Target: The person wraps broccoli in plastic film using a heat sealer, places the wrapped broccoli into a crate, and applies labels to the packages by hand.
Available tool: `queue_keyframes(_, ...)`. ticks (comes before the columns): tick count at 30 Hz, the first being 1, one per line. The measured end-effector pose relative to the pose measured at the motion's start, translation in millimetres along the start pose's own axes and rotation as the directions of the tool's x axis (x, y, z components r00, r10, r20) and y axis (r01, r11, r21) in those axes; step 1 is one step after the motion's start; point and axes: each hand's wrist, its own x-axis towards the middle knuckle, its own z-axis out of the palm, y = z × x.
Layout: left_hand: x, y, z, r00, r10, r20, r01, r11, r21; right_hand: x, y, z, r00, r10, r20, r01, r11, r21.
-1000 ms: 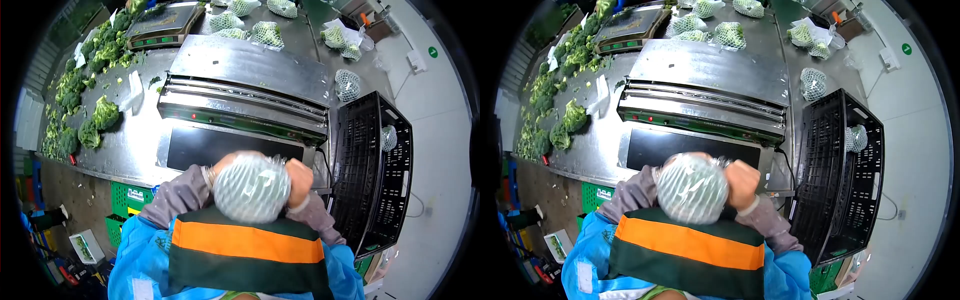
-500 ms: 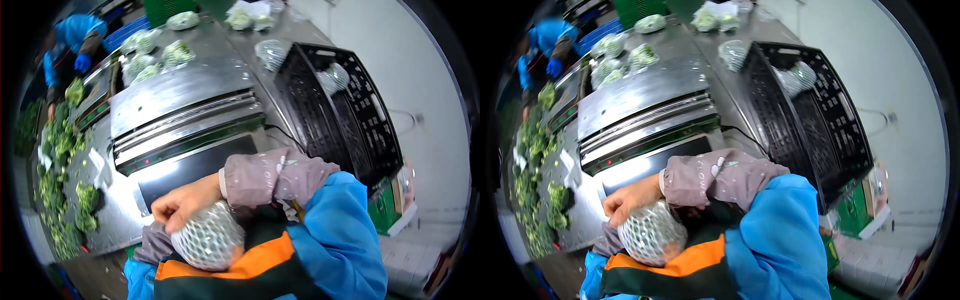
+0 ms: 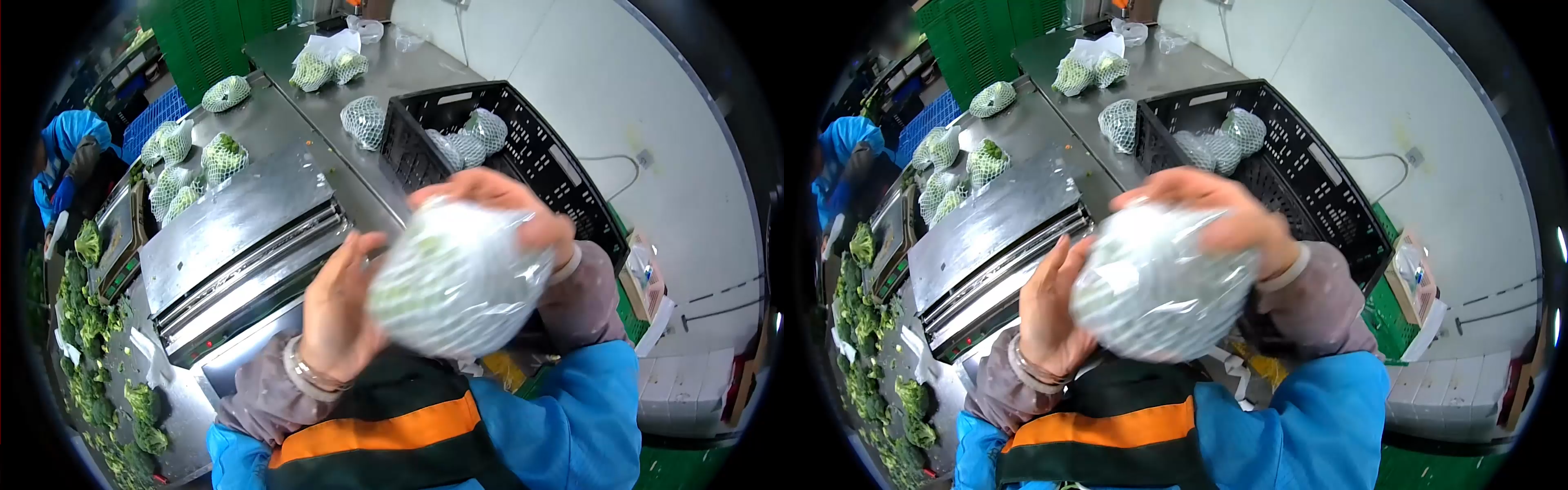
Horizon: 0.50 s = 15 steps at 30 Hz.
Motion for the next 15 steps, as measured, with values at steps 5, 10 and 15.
queue_keyframes(5, 63, -34, -8, 0.997, -0.056, 0.048, 0.045, 0.975, 0.217, -61, -26, -148, 0.782, -0.167, -0.600, 0.248, 0.967, 0.053)
queue_keyframes(10, 78, -26, -83, 0.971, -0.181, -0.156, 0.232, 0.870, 0.435, -90, 62, -308, 0.587, -0.017, -0.810, 0.246, 0.956, 0.158)
queue_keyframes(15, 30, -18, -151, 0.820, 0.238, -0.521, 0.205, 0.728, 0.654, -100, 129, -376, 0.546, 0.154, -0.823, -0.467, 0.872, -0.147)
